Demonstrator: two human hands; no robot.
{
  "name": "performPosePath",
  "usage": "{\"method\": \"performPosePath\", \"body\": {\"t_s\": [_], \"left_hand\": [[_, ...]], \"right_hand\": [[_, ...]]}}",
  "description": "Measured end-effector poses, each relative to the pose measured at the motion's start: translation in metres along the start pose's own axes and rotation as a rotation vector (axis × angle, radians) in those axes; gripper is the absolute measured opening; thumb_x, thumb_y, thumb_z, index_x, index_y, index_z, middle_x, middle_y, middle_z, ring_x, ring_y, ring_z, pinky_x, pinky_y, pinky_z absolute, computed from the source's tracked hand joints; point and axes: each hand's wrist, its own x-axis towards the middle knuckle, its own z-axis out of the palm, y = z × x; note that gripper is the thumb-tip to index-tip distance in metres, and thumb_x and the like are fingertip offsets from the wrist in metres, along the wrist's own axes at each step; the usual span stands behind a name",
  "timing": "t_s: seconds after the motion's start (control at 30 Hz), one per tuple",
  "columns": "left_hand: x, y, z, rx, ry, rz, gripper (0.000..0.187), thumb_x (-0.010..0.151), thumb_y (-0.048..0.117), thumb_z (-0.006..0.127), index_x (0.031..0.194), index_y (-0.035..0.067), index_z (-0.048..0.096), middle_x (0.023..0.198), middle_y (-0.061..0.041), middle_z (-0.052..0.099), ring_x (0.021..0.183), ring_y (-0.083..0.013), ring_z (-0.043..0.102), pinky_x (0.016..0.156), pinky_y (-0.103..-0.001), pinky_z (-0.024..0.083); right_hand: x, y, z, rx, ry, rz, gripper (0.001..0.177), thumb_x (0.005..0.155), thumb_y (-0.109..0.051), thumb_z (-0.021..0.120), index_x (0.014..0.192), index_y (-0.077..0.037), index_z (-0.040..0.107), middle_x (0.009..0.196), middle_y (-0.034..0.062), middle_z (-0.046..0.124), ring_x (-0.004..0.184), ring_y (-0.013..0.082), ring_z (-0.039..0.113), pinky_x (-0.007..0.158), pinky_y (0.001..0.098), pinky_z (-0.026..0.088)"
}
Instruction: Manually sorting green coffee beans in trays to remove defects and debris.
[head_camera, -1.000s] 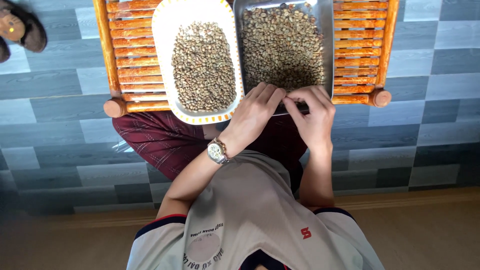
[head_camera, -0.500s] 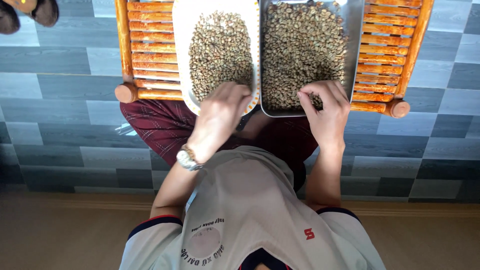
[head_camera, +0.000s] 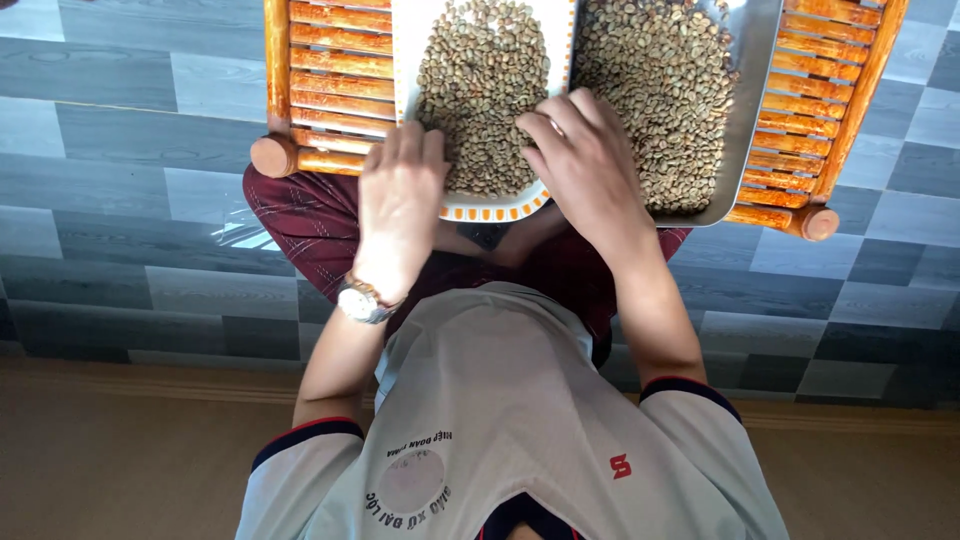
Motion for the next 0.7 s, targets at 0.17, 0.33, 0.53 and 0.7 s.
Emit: {"method": "performPosePath", "body": {"t_s": [0.17,0.33,0.53,0.7], "left_hand": [[0.004,0.003,0.015,-0.037,0.021,0.013,0.015,0.083,0.007,0.067,0.096,0.006,0.06,0.094,-0.011,0.063,0.083,-0.0232,0.065,0.076,-0.035,0.057],[0.004,0.0,0.011,-0.185,0.032,0.026,0.015,0.087,0.01,0.069,0.098,0.006,0.059,0.092,-0.01,0.061,0.084,-0.0251,0.062,0.079,-0.037,0.054],[0.004,-0.002,0.009,-0.255,0.027,0.014,0.022,0.085,0.008,0.074,0.104,0.005,0.062,0.091,-0.008,0.061,0.083,-0.0233,0.062,0.079,-0.036,0.054],[0.003,-0.002,0.006,-0.275,0.013,0.015,0.021,0.087,0.008,0.072,0.106,0.004,0.063,0.092,-0.009,0.061,0.085,-0.0246,0.062,0.08,-0.038,0.053]], "right_hand": [[0.009,-0.008,0.012,-0.063,-0.094,0.062,0.028,0.086,-0.009,0.083,0.111,-0.005,0.072,0.103,0.0036,0.061,0.099,0.0199,0.055,0.093,0.037,0.047],[0.009,-0.012,0.012,-0.022,-0.056,0.076,0.022,0.086,-0.006,0.083,0.107,-0.006,0.074,0.099,0.0028,0.064,0.095,0.0183,0.055,0.09,0.035,0.046],[0.007,-0.012,0.012,0.006,-0.044,0.093,0.015,0.089,-0.008,0.083,0.103,-0.007,0.075,0.1,0.0025,0.064,0.095,0.0182,0.056,0.091,0.0354,0.046],[0.006,-0.012,0.012,0.019,-0.029,0.097,0.01,0.091,-0.008,0.082,0.099,-0.007,0.075,0.099,0.0023,0.063,0.094,0.0184,0.055,0.091,0.0356,0.045]]}}
